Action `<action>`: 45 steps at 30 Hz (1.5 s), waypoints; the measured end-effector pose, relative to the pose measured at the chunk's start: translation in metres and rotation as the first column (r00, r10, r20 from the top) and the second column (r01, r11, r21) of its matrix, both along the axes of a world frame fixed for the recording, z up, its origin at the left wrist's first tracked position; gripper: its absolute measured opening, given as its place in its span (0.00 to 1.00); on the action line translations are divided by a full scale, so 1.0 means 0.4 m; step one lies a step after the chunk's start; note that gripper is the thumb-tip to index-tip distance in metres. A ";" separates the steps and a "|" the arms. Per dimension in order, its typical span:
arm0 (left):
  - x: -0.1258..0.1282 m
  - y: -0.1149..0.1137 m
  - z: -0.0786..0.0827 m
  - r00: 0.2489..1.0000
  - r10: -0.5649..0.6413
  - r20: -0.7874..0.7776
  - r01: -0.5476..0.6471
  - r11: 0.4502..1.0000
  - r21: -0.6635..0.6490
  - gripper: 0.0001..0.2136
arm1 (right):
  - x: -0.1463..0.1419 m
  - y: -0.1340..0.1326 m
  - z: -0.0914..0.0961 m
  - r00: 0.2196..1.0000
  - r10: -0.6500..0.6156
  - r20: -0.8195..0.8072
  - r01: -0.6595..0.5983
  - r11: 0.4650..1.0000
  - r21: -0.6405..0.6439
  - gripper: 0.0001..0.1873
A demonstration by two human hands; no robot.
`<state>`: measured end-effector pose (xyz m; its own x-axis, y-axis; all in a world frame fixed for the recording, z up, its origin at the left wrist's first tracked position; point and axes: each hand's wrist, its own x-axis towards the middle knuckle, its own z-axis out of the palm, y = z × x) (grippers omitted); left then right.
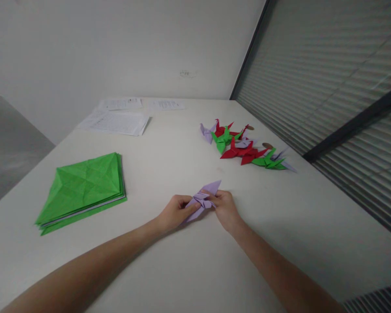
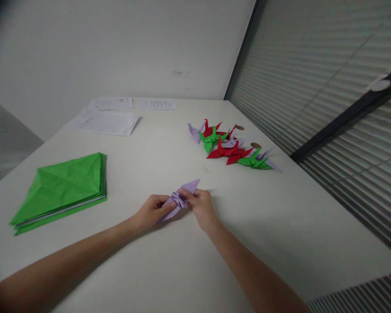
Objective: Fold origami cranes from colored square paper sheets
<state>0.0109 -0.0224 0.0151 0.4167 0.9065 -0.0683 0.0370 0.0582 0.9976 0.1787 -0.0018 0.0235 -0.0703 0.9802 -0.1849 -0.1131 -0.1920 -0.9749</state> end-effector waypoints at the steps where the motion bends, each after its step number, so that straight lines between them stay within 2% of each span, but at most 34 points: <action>1: 0.000 0.000 -0.001 1.000 -0.013 0.008 0.013 1.000 -0.011 0.24 | 0.002 0.001 0.000 1.000 -0.015 -0.010 0.015 1.000 -0.008 0.19; 4: 0.001 -0.001 -0.002 0.998 -0.042 0.046 0.044 0.998 -0.048 0.24 | 0.007 0.004 0.003 0.996 -0.056 -0.067 0.054 0.998 -0.040 0.20; 8: 0.005 -0.001 0.001 0.994 -0.011 0.108 0.017 0.999 -0.049 0.24 | 0.007 0.004 0.006 0.986 0.002 -0.166 -0.013 0.998 -0.065 0.21; 11: 0.006 -0.002 0.009 0.986 0.021 0.166 -0.002 0.993 -0.118 0.24 | 0.005 0.002 0.005 0.994 0.016 -0.110 -0.019 0.999 -0.031 0.21; 14: 0.004 -0.002 0.015 0.990 0.034 0.138 -0.012 0.988 -0.154 0.24 | -0.002 -0.005 0.004 0.999 0.022 -0.037 -0.022 1.000 -0.009 0.21; 19: 0.001 -0.002 0.011 0.996 0.034 0.080 -0.026 0.994 -0.104 0.23 | -0.013 -0.015 0.008 0.998 0.048 -0.034 -0.048 0.999 -0.025 0.20; 26: 0.002 -0.006 0.009 0.997 0.046 0.066 -0.038 0.992 -0.122 0.25 | -0.004 -0.003 0.031 0.987 -0.022 -0.157 0.012 0.998 -0.065 0.16; 33: -0.002 -0.008 0.008 0.997 0.033 0.071 -0.027 0.996 -0.084 0.26 | 0.009 0.016 0.024 0.976 -0.124 -0.181 0.090 0.978 -0.186 0.23; 39: -0.006 -0.002 0.010 0.996 0.015 0.089 -0.010 0.998 -0.061 0.26 | 0.014 0.017 0.033 0.960 -0.113 -0.255 0.052 0.971 -0.235 0.24; 42: -0.009 0.002 0.013 0.998 0.022 0.064 -0.020 1.000 -0.023 0.27 | 0.016 0.015 0.042 0.958 -0.111 -0.263 0.047 0.969 -0.241 0.24; 45: -0.011 0.004 0.013 0.998 0.032 0.058 -0.030 0.999 -0.039 0.27 | 0.016 0.015 0.043 0.962 -0.103 -0.253 0.040 0.969 -0.242 0.24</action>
